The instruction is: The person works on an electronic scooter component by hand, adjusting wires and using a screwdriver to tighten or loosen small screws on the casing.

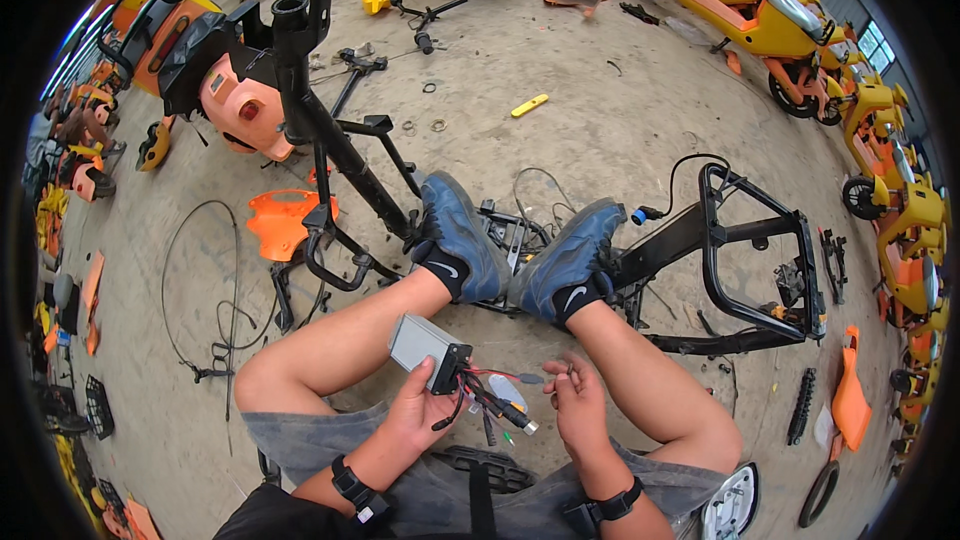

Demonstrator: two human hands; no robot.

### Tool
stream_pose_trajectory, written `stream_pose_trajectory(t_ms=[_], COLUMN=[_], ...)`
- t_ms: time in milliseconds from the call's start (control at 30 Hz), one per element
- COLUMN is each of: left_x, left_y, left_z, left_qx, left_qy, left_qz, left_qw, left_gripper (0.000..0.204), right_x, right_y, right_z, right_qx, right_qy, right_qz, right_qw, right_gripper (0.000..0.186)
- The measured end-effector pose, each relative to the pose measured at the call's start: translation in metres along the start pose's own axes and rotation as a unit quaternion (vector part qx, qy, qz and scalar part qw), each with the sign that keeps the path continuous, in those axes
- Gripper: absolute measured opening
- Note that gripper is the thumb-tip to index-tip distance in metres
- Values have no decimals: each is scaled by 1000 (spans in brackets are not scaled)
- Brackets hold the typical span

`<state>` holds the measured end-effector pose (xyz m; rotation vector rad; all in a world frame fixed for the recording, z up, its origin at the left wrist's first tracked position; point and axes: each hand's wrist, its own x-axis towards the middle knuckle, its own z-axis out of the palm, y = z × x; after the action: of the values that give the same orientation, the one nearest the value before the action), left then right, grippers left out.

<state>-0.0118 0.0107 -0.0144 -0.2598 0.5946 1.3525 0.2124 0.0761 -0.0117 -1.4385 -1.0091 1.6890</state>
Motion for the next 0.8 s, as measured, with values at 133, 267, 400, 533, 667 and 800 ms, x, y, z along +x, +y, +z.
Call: stream_pose_trajectory(t_ms=[133, 267, 400, 533, 667, 800], left_x=[-2, 2, 4, 2, 1, 2], left_y=[-3, -7, -7, -11, -14, -12], left_z=[-2, -5, -3, 3, 4, 1], left_qx=[-14, 6, 72, 114, 135, 120], left_qy=[28, 18, 25, 26, 20, 0], left_qz=[6, 5, 16, 20, 20, 11], left_qw=[999, 1000, 997, 993, 990, 993], left_gripper=[42, 36, 32, 34, 36, 37], right_x=[-2, -8, -1, -10, -18, -32], right_y=[-5, -21, -24, -29, -15, -11], right_z=[-2, -1, -5, 0, 9, 12], right_qx=[60, 115, 102, 50, -39, -80], right_qy=[-15, 63, 55, -12, 10, -30], right_qz=[5, -16, -100, -167, -302, -228], right_qw=[998, 991, 988, 985, 952, 970], right_gripper=[35, 17, 22, 26, 22, 18])
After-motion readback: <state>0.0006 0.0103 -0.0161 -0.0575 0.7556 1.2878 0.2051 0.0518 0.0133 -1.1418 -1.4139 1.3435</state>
